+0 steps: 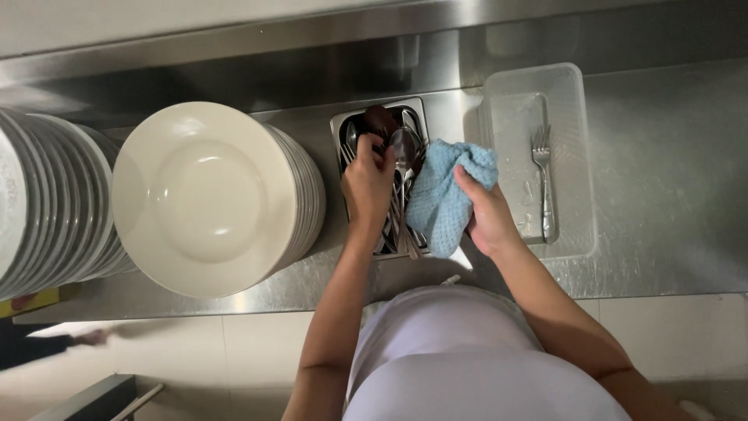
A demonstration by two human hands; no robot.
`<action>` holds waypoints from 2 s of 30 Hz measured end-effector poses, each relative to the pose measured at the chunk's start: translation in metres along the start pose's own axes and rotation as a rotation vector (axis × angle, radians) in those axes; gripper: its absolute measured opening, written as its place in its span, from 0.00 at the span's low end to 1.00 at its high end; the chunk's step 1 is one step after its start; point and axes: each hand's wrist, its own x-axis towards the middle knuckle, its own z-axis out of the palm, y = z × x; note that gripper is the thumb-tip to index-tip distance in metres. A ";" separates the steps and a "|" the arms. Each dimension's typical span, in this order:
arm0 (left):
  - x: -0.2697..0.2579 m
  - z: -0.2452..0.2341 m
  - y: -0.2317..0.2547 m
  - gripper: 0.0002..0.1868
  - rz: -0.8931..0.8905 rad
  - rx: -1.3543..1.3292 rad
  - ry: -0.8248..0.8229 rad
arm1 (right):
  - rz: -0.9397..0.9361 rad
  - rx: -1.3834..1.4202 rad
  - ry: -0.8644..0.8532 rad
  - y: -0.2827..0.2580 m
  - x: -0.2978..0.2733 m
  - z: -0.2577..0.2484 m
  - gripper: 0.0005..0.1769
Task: Drying individual pieces of silverware with a cloth and sorting them into a metal container.
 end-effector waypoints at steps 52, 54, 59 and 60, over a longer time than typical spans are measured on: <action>-0.089 0.147 0.187 0.13 -0.298 -0.411 -0.586 | -0.419 -0.127 0.016 -0.156 -0.024 -0.220 0.19; -0.094 0.134 0.193 0.14 -0.469 -0.780 -0.705 | -0.660 -0.560 0.007 -0.162 -0.029 -0.202 0.17; -0.110 0.140 0.184 0.13 -0.444 -1.001 -0.738 | -0.947 -1.003 -0.193 -0.172 -0.037 -0.154 0.22; -0.113 0.141 0.181 0.12 -0.464 -1.040 -0.688 | -1.013 -1.106 -0.275 -0.171 -0.036 -0.152 0.22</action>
